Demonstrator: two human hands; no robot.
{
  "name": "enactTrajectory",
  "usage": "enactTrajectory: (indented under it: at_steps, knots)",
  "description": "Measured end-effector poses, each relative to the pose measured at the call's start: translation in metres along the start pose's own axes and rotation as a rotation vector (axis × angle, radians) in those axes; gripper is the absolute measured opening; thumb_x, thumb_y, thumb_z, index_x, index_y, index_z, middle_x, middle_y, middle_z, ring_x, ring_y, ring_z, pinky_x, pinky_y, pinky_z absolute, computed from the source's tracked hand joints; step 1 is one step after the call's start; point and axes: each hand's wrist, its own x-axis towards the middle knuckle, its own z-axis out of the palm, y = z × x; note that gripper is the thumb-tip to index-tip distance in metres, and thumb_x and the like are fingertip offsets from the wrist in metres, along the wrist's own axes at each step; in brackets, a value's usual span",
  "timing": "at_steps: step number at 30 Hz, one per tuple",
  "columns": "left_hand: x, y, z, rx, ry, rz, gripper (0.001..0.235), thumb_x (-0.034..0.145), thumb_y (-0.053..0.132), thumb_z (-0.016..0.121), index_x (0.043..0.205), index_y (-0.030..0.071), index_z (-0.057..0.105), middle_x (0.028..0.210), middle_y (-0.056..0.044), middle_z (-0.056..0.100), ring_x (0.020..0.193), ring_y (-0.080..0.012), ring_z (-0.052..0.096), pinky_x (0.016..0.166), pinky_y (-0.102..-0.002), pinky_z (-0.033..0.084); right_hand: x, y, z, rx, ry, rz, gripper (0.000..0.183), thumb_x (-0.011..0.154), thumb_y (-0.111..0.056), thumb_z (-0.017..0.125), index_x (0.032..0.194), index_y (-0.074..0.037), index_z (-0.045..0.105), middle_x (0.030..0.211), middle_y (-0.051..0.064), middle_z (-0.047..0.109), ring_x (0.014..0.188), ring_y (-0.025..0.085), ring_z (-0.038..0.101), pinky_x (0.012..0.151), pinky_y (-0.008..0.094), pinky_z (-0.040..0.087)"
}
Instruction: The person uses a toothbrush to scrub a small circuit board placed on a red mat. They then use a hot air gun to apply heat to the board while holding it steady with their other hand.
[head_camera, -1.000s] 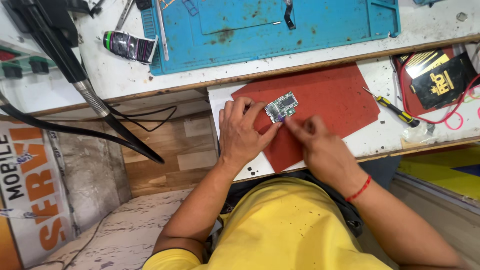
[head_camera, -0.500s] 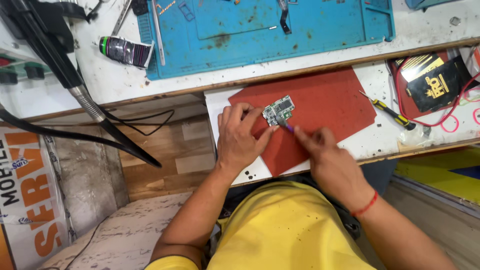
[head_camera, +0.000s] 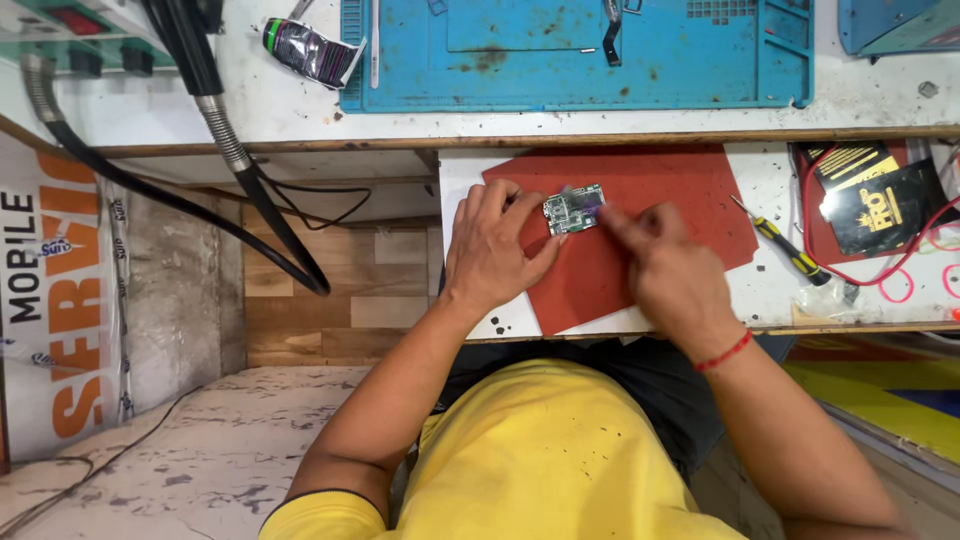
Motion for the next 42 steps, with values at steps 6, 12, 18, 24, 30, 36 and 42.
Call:
enactTrajectory:
  at_steps: [6, 12, 18, 24, 30, 36, 42]
  knots:
    - [-0.008, -0.001, 0.008, 0.067, 0.023, 0.002, 0.052, 0.072, 0.036, 0.085, 0.113, 0.009, 0.068, 0.107, -0.011, 0.056, 0.099, -0.0339, 0.053, 0.082, -0.048, 0.043, -0.020, -0.019, 0.000, 0.137, 0.026, -0.201, 0.067, 0.081, -0.001, 0.051, 0.148, -0.013, 0.054, 0.107, 0.021, 0.060, 0.075, 0.041, 0.068, 0.063, 0.049, 0.057]
    - [-0.011, 0.013, 0.001, 0.103, 0.019, 0.016, 0.053, 0.072, 0.038, 0.082, 0.112, 0.007, 0.066, 0.107, -0.013, 0.056, 0.102, -0.0353, 0.052, 0.088, -0.049, 0.044, -0.031, -0.003, 0.022, 0.104, -0.024, -0.104, 0.068, 0.082, -0.002, 0.052, 0.146, -0.025, 0.051, 0.110, 0.015, 0.060, 0.078, 0.036, 0.070, 0.068, 0.046, 0.060]
    - [-0.012, 0.007, 0.000, 0.074, 0.011, -0.002, 0.049, 0.075, 0.038, 0.082, 0.110, 0.008, 0.067, 0.107, -0.012, 0.057, 0.104, -0.0326, 0.052, 0.090, -0.048, 0.042, -0.022, -0.001, 0.027, 0.099, -0.087, 0.037, 0.070, 0.082, 0.000, 0.051, 0.145, -0.028, 0.052, 0.116, 0.015, 0.060, 0.082, 0.040, 0.069, 0.072, 0.049, 0.058]
    - [-0.010, 0.007, -0.004, 0.026, 0.051, 0.021, 0.047, 0.076, 0.036, 0.081, 0.110, 0.007, 0.068, 0.108, -0.010, 0.057, 0.105, -0.0319, 0.052, 0.092, -0.047, 0.043, -0.014, -0.006, 0.017, 0.151, 0.034, 0.108, 0.062, 0.088, -0.003, 0.050, 0.147, -0.023, 0.053, 0.111, 0.016, 0.061, 0.084, 0.039, 0.069, 0.073, 0.049, 0.058]
    - [-0.006, 0.008, -0.009, 0.002, -0.017, -0.015, 0.046, 0.077, 0.037, 0.081, 0.111, 0.007, 0.069, 0.106, -0.010, 0.058, 0.102, -0.0311, 0.052, 0.090, -0.046, 0.043, -0.011, -0.017, 0.000, 0.078, -0.028, 0.177, 0.062, 0.088, -0.003, 0.052, 0.146, -0.025, 0.054, 0.113, 0.014, 0.061, 0.084, 0.038, 0.069, 0.072, 0.048, 0.058]
    - [-0.008, -0.002, -0.005, -0.003, 0.019, 0.013, 0.046, 0.079, 0.040, 0.081, 0.112, 0.008, 0.071, 0.107, -0.009, 0.059, 0.106, -0.0310, 0.052, 0.090, -0.047, 0.042, -0.010, -0.020, 0.003, 0.047, -0.024, 0.041, 0.065, 0.083, 0.000, 0.053, 0.144, -0.023, 0.056, 0.116, 0.018, 0.058, 0.080, 0.040, 0.068, 0.069, 0.049, 0.058]
    - [-0.011, -0.005, -0.002, -0.005, 0.022, -0.001, 0.048, 0.076, 0.040, 0.080, 0.111, 0.009, 0.070, 0.110, -0.008, 0.059, 0.108, -0.0302, 0.053, 0.093, -0.046, 0.043, -0.019, -0.023, 0.011, 0.052, -0.137, 0.042, 0.067, 0.080, 0.000, 0.055, 0.141, -0.027, 0.059, 0.112, 0.015, 0.061, 0.081, 0.039, 0.068, 0.071, 0.049, 0.058]
